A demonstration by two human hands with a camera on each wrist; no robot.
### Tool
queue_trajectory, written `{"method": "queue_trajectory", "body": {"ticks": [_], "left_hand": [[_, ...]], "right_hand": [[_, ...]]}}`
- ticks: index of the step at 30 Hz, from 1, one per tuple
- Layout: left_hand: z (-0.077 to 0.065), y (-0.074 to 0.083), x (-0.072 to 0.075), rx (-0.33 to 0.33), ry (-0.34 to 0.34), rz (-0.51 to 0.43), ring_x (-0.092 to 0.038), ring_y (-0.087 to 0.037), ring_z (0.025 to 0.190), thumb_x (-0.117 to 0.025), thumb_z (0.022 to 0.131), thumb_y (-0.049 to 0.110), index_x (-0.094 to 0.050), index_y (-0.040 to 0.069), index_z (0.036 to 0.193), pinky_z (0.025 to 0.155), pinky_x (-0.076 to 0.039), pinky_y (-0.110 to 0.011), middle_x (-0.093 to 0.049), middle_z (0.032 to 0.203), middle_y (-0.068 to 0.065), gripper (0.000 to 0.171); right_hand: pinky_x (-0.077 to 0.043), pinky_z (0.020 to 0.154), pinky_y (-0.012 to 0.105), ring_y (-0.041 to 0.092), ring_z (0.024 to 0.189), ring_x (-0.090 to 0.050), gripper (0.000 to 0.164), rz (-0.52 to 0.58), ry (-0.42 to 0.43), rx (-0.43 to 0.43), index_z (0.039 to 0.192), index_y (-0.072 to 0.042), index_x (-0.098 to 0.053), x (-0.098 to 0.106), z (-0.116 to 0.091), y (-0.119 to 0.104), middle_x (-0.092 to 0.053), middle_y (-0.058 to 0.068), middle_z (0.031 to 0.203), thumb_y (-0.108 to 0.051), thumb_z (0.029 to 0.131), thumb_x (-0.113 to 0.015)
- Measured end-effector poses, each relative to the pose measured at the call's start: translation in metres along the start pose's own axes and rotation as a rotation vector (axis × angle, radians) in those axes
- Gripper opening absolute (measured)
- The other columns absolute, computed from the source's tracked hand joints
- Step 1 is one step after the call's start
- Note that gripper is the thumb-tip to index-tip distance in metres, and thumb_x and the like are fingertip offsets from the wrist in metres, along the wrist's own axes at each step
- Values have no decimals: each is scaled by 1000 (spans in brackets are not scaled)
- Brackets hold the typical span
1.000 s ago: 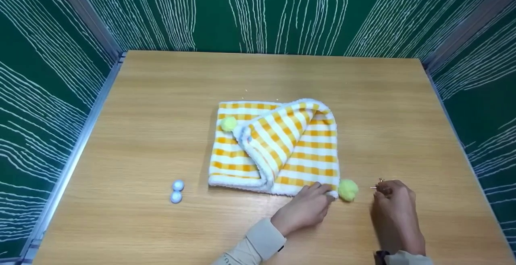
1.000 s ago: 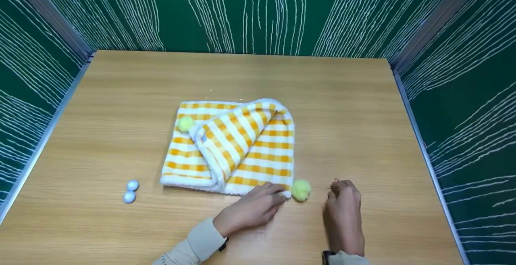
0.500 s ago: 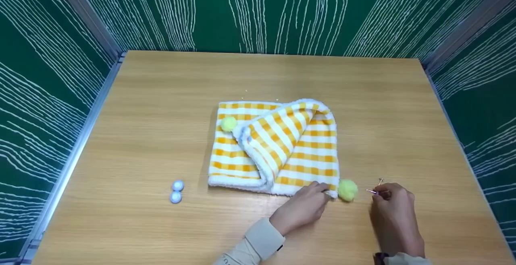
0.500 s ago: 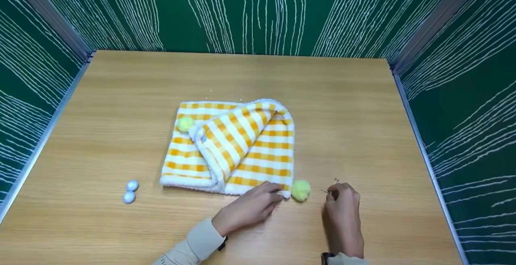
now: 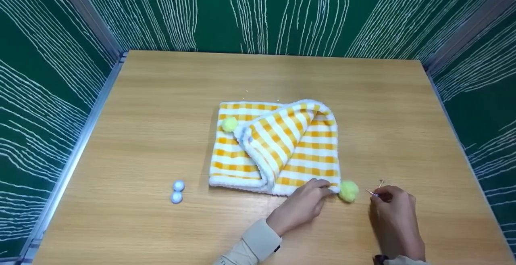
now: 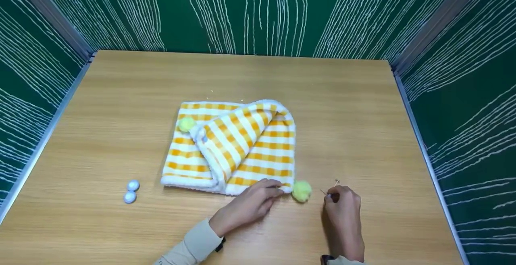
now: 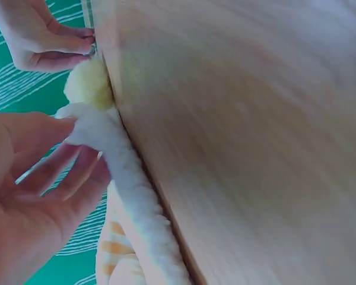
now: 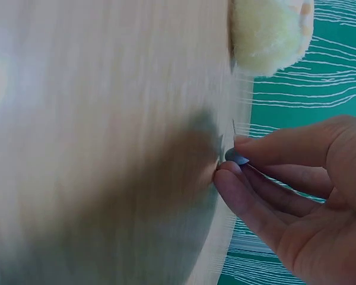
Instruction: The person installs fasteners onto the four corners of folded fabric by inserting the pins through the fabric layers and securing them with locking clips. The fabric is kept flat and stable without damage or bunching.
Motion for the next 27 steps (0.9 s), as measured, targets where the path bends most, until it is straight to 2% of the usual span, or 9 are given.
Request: {"method": "queue_trajectory", "body": {"ticks": [5, 12, 19, 24, 27], "left_hand": [[0, -1, 8, -51, 163, -41, -47, -8, 104, -52, 82, 2, -62, 13, 111, 88, -36, -11, -53, 114, 1, 33], [1, -2, 16, -92, 334, -48, -48, -7, 105, -54, 82, 4, -66, 9, 100, 89, -34, -10, -56, 110, 1, 21], [-2, -4, 23, -70, 428, -102, -49, -6, 105, -57, 82, 6, -65, 9, 101, 88, -36, -11, -56, 110, 0, 21], [-4, -5, 28, -67, 473, -137, -50, -7, 104, -58, 82, 7, -65, 8, 101, 86, -37, -10, -55, 110, -2, 20], [-5, -5, 30, -78, 500, -140, -50, -7, 103, -58, 82, 6, -65, 7, 99, 84, -38, -9, -55, 109, -2, 18]], "right_hand": [[-43, 57, 10, 20, 73, -60, 13, 41, -2, -50, 86, 0, -65, 1, -2, -4, -64, 14, 81, -3, 73, -66], [-42, 53, 6, 12, 64, -59, 12, 58, 82, -33, 83, 1, -66, 4, -3, -10, -64, 15, 79, -1, 71, -67], [-44, 56, 7, 6, 67, -58, 17, 90, 83, -54, 87, -1, -66, 3, -4, -15, -64, 13, 83, -6, 71, -69], [-44, 57, 5, -5, 66, -54, 16, 120, 127, -8, 86, -1, -66, 3, -4, -20, -63, 13, 83, -2, 70, -69], [-44, 59, 6, -6, 66, -53, 15, 143, 155, 27, 84, 0, -66, 2, -3, -24, -63, 12, 82, 1, 69, -68]]}}
Point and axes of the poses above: each hand's wrist, its own z-axis towards the middle knuckle, its own x-axis out of the back of the hand, y = z × x, the point moved 1 cm from there along z, towards the middle knuckle
